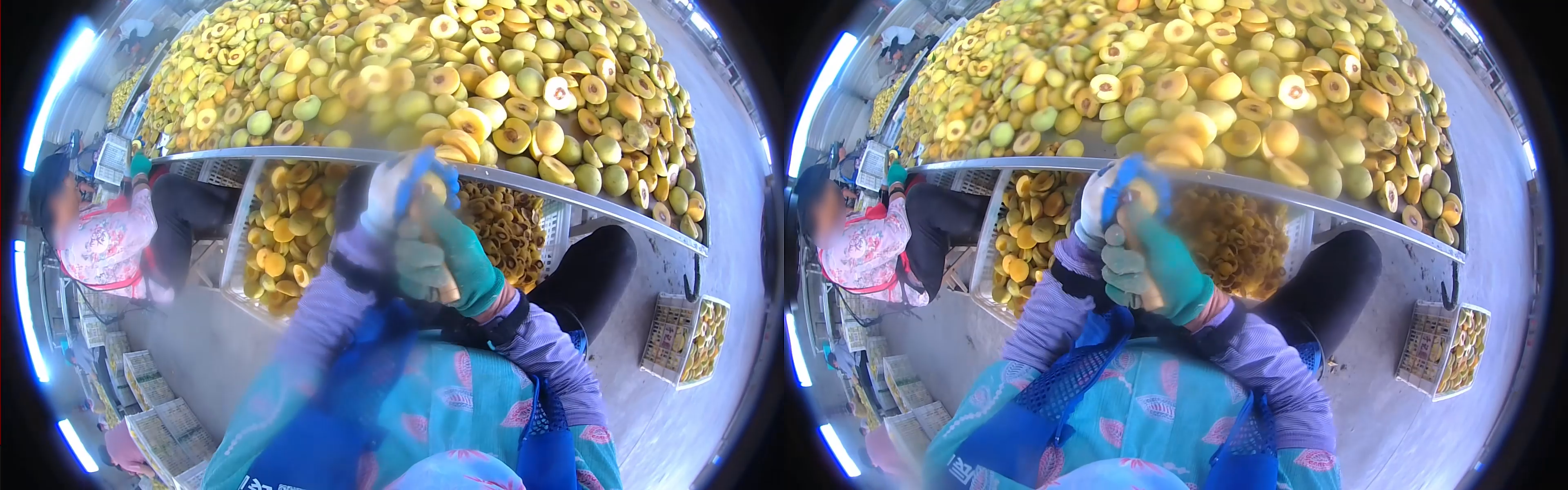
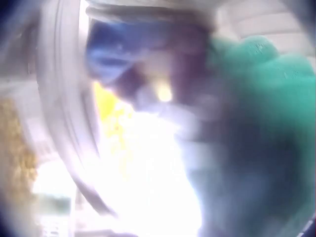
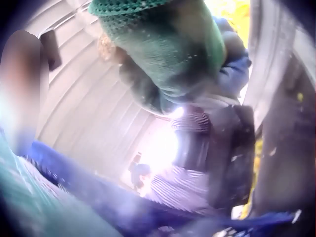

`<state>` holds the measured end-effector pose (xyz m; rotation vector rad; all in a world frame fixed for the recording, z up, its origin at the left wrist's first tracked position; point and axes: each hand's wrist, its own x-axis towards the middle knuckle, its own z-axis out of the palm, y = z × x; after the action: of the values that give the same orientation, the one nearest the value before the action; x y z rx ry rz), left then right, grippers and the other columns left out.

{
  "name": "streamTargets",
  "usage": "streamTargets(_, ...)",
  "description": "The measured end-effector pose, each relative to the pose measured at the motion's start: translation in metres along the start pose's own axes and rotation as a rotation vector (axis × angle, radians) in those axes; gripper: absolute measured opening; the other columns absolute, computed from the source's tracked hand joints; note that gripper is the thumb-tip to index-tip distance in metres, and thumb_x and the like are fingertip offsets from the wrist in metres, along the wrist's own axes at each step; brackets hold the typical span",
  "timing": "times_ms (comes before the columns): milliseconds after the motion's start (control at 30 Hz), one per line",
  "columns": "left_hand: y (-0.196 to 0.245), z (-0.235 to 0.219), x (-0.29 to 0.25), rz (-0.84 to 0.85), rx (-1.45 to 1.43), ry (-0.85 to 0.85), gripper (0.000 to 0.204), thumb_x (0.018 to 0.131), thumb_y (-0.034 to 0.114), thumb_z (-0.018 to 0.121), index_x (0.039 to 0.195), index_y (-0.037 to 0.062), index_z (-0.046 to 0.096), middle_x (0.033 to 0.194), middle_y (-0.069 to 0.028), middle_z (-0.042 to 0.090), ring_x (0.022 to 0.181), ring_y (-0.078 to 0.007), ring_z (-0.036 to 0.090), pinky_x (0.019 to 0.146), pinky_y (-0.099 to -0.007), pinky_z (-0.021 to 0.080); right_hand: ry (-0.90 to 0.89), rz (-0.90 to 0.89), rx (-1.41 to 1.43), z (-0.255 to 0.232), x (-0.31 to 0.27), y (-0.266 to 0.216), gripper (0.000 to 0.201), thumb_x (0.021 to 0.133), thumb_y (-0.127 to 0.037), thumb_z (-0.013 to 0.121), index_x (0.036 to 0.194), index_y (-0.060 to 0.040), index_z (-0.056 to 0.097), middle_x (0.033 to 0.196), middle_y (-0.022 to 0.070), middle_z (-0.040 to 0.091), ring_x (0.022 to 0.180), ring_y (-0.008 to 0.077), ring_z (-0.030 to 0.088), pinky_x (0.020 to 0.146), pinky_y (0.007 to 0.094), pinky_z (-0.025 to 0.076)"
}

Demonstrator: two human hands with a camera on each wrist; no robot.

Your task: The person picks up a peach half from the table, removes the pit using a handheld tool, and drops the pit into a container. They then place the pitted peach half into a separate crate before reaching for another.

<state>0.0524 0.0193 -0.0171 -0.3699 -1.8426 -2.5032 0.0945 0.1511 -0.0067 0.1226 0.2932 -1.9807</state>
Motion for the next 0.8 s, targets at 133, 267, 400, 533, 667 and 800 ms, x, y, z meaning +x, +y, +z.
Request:
streamTargets(133,-0.007,-0.022,-0.023,0.245,0.64,0.286,0.023,0.091,0.016,0.054,0.105,-0.0016,0.059,0.089,-0.0058,0.063,0.075,-0.014,0.061,0.068,-0.0262,0.05,-0.329,0.063,0.168,0.002,-0.002,0.0,0.044,0.093,-0.058,0.04,0.081,-0.0169,0.05,0.055,-0.006,0.038,0.041,0.0084,0.036,0.041,0.0249,0.031)
streamTargets(267,0.041,-0.108,-0.053,-0.449,0.877,0.59,0.027,0.076,0.017,0.07,0.099,0.0041,0.065,0.094,-0.012,0.064,0.084,-0.0249,0.064,0.073,-0.0327,0.052,-0.052,-0.07,0.216,-0.066,-0.009,-0.002,0.041,0.093,-0.056,0.043,0.084,-0.0161,0.051,0.058,-0.0064,0.037,0.045,0.0081,0.037,0.042,0.024,0.032)
streamTargets(400,0.047,-0.04,-0.008,0.103,1.271,0.294,0.028,0.077,0.029,0.067,0.101,0.0142,0.068,0.104,-0.0137,0.061,0.098,-0.0286,0.059,0.084,-0.0387,0.049,0.241,-0.016,0.198,-0.087,-0.007,0.011,0.033,0.094,-0.048,0.047,0.084,-0.0162,0.05,0.059,-0.0057,0.038,0.048,0.0089,0.04,0.043,0.0216,0.032)
streamTargets(533,-0.038,0.001,0.082,0.226,1.445,-0.269,0.03,0.077,0.026,0.067,0.105,0.0162,0.068,0.103,-0.0125,0.066,0.091,-0.0316,0.063,0.085,-0.0372,0.049,0.174,-0.172,0.089,-0.06,-0.019,0.0,0.023,0.094,-0.037,0.052,0.09,-0.0148,0.05,0.061,-0.0058,0.04,0.049,0.0086,0.041,0.042,0.022,0.033)
streamTargets(667,0.003,-0.005,0.091,-0.08,0.896,-0.065,0.027,0.085,0.018,0.061,0.11,0.0093,0.067,0.097,-0.0092,0.068,0.086,-0.0175,0.066,0.072,-0.027,0.051,0.585,-0.973,-0.966,-0.058,-0.01,0.0,0.013,0.092,-0.022,0.055,0.095,-0.0094,0.053,0.062,0.002,0.047,0.051,0.018,0.049,0.044,0.0287,0.039)
streamTargets(800,0.018,-0.03,0.052,0.42,0.956,-0.229,0.024,0.09,0.014,0.055,0.106,-0.0013,0.064,0.105,-0.01,0.063,0.089,-0.0139,0.061,0.07,-0.0251,0.05,0.593,-1.041,-1.267,-0.032,-0.005,-0.02,0.01,0.088,-0.009,0.056,0.097,-0.0047,0.055,0.073,0.0119,0.054,0.058,0.0288,0.054,0.049,0.0348,0.044)
